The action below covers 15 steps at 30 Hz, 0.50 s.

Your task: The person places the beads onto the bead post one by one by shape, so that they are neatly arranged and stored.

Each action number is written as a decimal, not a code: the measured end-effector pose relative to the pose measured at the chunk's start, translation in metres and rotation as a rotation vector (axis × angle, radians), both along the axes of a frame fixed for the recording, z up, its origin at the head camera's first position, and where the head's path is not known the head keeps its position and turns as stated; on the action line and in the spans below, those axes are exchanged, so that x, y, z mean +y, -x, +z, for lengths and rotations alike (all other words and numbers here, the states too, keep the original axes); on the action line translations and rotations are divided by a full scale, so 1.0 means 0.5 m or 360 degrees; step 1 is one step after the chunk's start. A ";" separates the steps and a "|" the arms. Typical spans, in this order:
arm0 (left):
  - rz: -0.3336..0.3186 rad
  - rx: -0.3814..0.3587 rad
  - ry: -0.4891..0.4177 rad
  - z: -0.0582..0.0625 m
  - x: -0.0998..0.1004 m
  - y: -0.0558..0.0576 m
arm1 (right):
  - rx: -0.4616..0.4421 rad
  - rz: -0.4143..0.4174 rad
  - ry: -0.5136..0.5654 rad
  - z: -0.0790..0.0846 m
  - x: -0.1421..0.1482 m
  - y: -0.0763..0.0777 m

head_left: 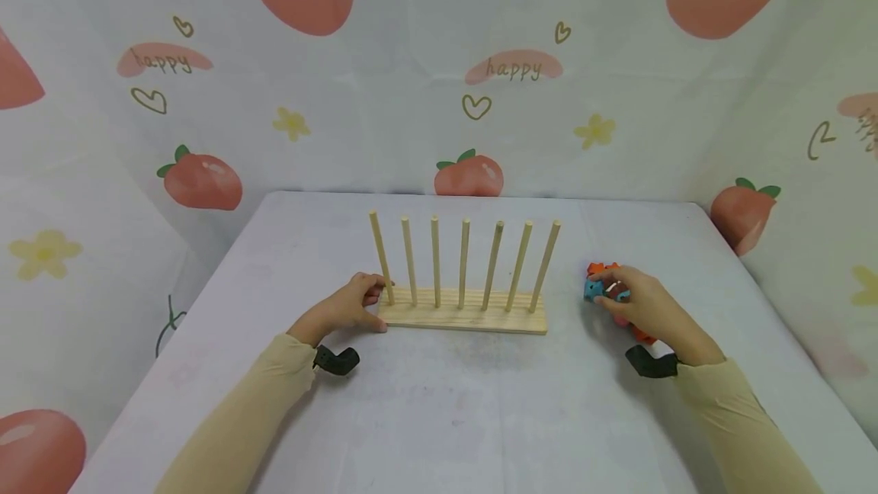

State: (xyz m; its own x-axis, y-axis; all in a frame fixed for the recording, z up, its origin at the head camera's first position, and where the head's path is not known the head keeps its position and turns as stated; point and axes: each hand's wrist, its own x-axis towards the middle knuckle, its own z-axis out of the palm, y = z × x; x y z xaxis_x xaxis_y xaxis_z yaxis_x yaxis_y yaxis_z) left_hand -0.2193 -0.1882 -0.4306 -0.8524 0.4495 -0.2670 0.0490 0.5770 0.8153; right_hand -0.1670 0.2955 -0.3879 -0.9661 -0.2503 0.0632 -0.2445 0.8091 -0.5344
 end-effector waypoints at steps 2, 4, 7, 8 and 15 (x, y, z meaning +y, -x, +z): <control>0.0000 -0.0003 -0.0006 0.001 0.001 -0.001 | 0.0029 -0.0004 0.0036 0.005 -0.003 -0.004; -0.0003 -0.0005 -0.0008 0.002 0.001 -0.002 | 0.0056 -0.0004 0.0075 0.008 -0.007 -0.007; -0.0009 -0.0013 -0.0012 0.004 0.002 -0.003 | 0.0099 -0.0002 0.0118 0.013 -0.013 -0.009; -0.0005 -0.0017 -0.0008 0.005 0.002 -0.003 | 0.0113 -0.0003 0.0135 0.014 -0.014 -0.010; -0.0001 -0.0006 -0.0003 0.002 0.003 0.000 | 0.0195 0.0044 0.0264 0.033 -0.030 -0.022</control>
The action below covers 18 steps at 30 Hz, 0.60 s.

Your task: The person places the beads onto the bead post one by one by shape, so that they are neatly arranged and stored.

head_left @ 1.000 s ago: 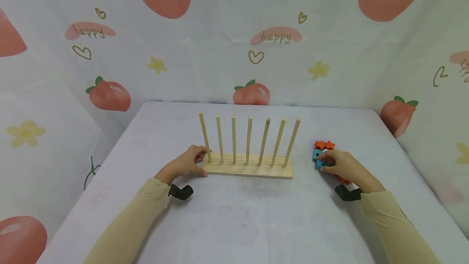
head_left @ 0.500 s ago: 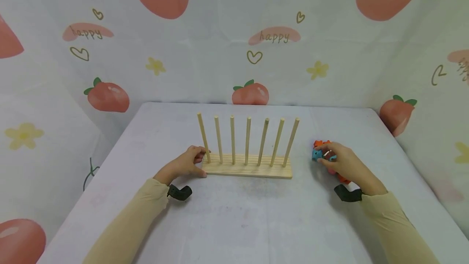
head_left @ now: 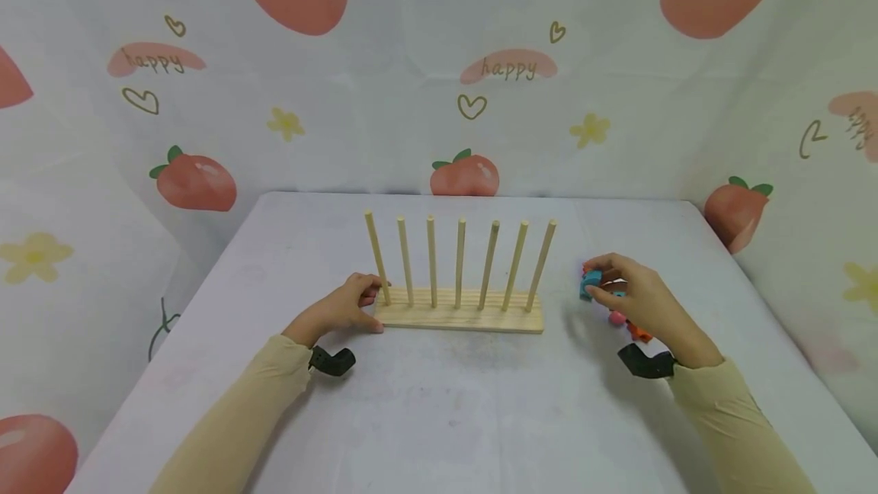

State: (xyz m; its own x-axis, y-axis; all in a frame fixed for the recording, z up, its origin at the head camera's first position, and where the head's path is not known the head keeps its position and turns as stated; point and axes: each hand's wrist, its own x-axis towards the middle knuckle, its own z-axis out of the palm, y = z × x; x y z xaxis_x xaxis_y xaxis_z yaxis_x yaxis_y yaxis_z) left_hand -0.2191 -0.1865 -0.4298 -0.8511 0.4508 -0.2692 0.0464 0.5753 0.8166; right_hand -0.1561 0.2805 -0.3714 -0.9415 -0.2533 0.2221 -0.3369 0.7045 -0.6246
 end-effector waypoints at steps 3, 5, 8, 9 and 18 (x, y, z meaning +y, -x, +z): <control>0.0002 0.0001 -0.0020 -0.003 -0.002 0.001 | 0.0035 0.0021 0.0047 0.011 -0.010 -0.006; 0.0000 0.0002 -0.0021 -0.003 -0.002 0.002 | 0.0075 0.0032 0.0072 0.018 -0.016 -0.010; 0.0001 -0.0003 -0.0016 -0.003 -0.002 0.002 | 0.0146 0.0033 0.0115 0.031 -0.024 -0.015; 0.0004 -0.0005 -0.0012 -0.003 -0.001 0.002 | 0.0166 0.0033 0.0135 0.034 -0.027 -0.017; -0.0004 -0.0006 0.0003 0.000 -0.001 0.002 | 0.0360 -0.0005 0.0313 0.068 -0.057 -0.025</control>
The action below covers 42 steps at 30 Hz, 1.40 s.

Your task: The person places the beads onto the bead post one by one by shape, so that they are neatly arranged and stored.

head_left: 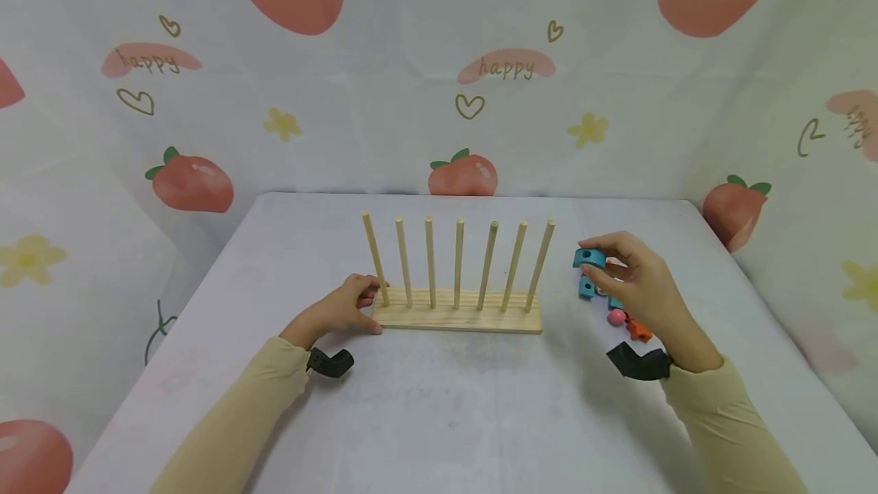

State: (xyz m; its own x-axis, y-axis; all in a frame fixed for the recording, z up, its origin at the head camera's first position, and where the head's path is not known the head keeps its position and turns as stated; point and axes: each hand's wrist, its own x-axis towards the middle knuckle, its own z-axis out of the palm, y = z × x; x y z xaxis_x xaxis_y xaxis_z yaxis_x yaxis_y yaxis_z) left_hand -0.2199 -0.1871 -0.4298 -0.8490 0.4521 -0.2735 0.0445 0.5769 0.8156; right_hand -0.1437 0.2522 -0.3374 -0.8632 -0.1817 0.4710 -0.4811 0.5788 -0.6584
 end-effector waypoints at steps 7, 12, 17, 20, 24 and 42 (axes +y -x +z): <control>0.0000 0.0014 0.0024 0.000 -0.002 0.002 | 0.0051 -0.0011 0.0239 0.041 -0.031 -0.006; -0.0001 0.0019 0.0024 0.002 -0.002 0.001 | 0.0092 0.0107 0.0410 0.066 -0.060 -0.003; -0.0031 0.0027 0.0011 0.005 -0.004 -0.002 | 0.0098 0.0322 0.0638 0.082 -0.092 0.006; -0.0030 0.0015 0.0021 0.006 -0.007 -0.002 | 0.0105 0.0466 0.0730 0.091 -0.113 0.013; -0.0034 0.0010 0.0019 0.005 -0.013 0.000 | 0.0112 0.0609 0.0760 0.108 -0.139 0.022; -0.0023 -0.0041 -0.0006 0.001 -0.003 0.003 | -0.0020 0.0637 0.0661 0.174 -0.242 0.082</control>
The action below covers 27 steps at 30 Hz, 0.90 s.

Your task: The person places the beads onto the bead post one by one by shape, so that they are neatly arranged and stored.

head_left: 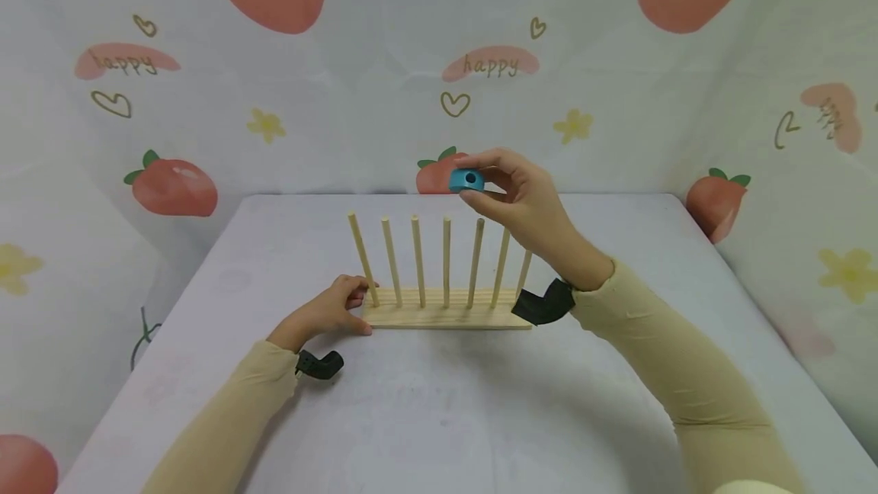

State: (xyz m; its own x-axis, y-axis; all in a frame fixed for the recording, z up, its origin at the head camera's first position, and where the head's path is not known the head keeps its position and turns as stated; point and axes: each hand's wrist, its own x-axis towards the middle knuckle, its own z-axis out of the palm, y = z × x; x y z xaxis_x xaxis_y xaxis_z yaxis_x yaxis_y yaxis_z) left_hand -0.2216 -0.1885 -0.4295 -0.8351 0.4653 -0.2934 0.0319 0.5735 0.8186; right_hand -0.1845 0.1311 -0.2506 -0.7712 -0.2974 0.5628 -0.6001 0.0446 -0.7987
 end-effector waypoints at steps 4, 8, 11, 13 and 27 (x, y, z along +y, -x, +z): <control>0.0003 0.0000 -0.0018 0.001 0.000 -0.001 | 0.0011 0.0041 -0.0046 -0.001 -0.021 0.015; 0.0003 0.0008 -0.0028 -0.002 0.001 0.000 | 0.0001 0.0084 -0.0128 -0.006 -0.039 0.028; 0.0004 0.0015 -0.0019 -0.003 0.001 -0.001 | -0.0021 0.0099 -0.0209 -0.010 -0.051 0.036; 0.0002 0.0025 -0.0010 -0.002 0.002 -0.002 | -0.0025 0.0097 -0.0268 -0.013 -0.058 0.040; -0.0012 0.0050 0.0002 0.000 0.001 0.000 | 0.0072 0.0095 -0.0521 -0.033 -0.082 0.057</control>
State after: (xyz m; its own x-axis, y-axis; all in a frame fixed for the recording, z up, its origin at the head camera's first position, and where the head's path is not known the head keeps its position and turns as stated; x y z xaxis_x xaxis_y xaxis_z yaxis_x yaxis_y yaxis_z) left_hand -0.2218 -0.1879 -0.4293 -0.8404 0.4713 -0.2675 0.0621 0.5741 0.8165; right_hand -0.2131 0.0901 -0.2674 -0.7235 -0.5120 0.4630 -0.6438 0.2583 -0.7203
